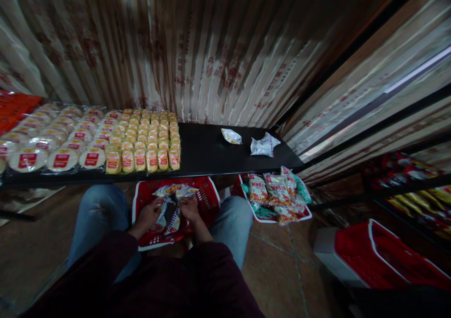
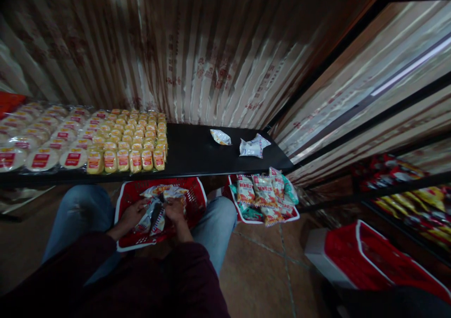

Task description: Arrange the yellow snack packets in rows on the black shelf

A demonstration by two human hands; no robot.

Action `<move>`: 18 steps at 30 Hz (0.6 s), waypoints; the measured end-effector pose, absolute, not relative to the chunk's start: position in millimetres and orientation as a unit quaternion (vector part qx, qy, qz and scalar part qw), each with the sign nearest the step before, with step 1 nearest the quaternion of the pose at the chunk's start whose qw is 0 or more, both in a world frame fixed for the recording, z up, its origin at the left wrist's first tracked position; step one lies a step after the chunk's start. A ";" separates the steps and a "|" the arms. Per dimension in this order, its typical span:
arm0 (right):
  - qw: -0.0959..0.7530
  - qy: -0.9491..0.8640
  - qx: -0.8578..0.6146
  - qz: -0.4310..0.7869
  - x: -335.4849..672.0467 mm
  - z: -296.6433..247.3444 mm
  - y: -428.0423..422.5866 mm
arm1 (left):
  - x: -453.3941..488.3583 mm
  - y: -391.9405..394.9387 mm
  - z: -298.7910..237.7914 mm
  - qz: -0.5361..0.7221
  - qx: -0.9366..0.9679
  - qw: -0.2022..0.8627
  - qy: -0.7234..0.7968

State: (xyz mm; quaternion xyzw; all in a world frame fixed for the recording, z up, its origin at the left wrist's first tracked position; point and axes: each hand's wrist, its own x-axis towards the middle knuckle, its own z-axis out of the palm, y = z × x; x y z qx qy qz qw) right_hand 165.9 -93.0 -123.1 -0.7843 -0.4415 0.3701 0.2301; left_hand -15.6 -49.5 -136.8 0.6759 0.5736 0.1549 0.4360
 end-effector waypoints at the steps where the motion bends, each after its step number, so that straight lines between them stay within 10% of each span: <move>1: 0.215 -0.465 -0.771 0.379 162.9 -120.0 -93.8 | -15.0 -50.3 -135.8 0.166 0.674 0.422 0.583; 18: 0.076 -0.527 -0.782 0.324 156.7 -102.9 -95.5 | 14.6 -41.7 -118.6 0.150 0.782 0.289 0.532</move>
